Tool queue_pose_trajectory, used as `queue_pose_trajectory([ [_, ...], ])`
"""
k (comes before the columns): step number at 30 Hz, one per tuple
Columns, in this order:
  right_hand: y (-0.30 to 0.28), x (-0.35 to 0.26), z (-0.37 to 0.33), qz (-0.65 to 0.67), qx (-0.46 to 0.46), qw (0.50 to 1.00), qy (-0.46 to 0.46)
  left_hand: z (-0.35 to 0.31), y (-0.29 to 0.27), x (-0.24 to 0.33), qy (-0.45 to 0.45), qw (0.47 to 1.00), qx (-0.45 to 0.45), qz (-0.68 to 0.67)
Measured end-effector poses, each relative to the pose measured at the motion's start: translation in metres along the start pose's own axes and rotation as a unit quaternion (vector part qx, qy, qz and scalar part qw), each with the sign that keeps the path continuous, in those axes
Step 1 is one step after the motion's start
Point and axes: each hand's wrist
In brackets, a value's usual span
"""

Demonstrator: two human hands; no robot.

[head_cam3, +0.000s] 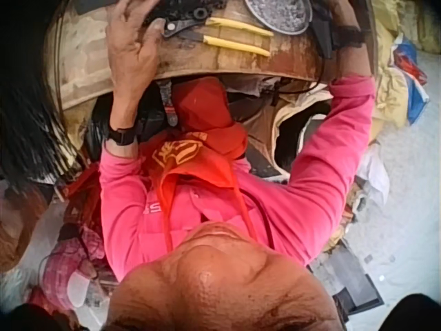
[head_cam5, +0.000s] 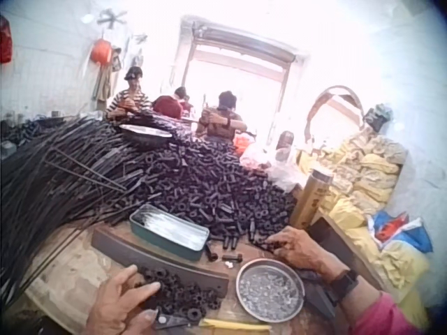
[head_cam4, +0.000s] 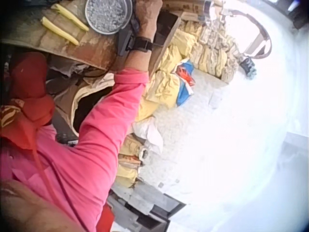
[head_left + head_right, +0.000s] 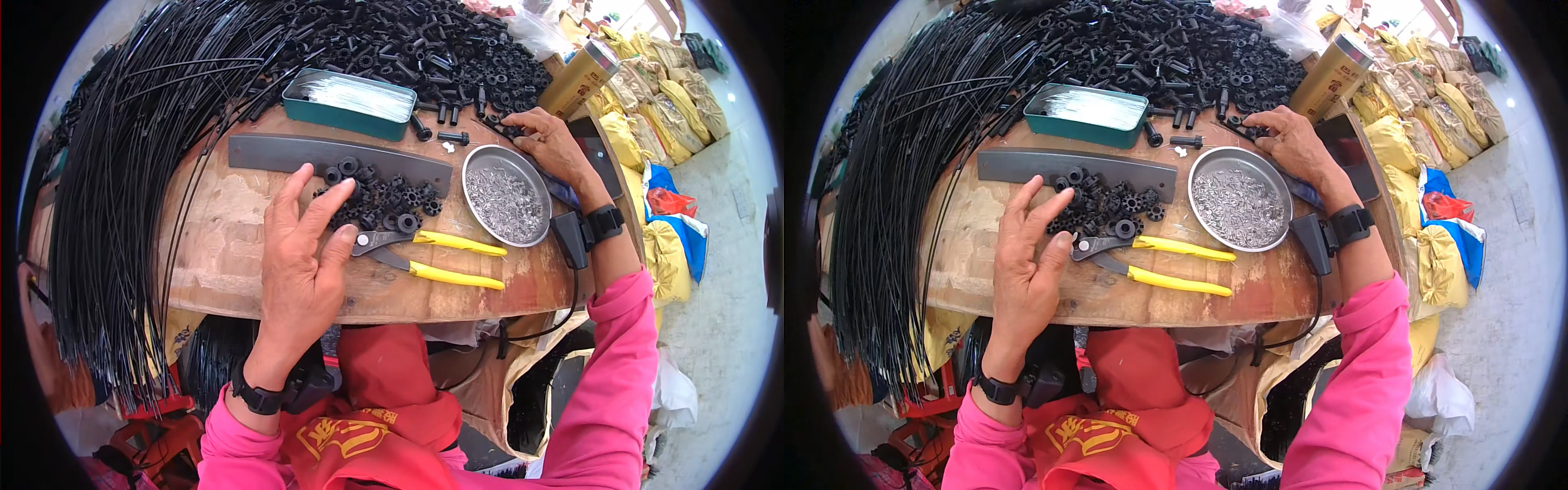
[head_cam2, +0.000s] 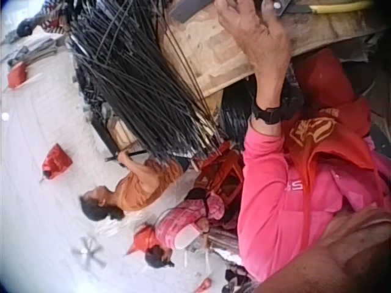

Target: Assembling umbrella rib components by joining metal parts and ribs using pliers and hands.

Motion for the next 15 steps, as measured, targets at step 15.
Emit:
queue_pose_trajectory([
  [15, 0.004, 0.015, 0.003, -0.066, 0.019, 0.995, -0.074, 0.000, 0.001, 0.006, -0.013, 0.996, -0.010, 0.082],
])
Point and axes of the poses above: each hand's wrist, its own z-axis towards the middle knuckle, its own y-axis out of the palm, x = y × z, and after that the axes turned 6 degrees about -z, right-handed
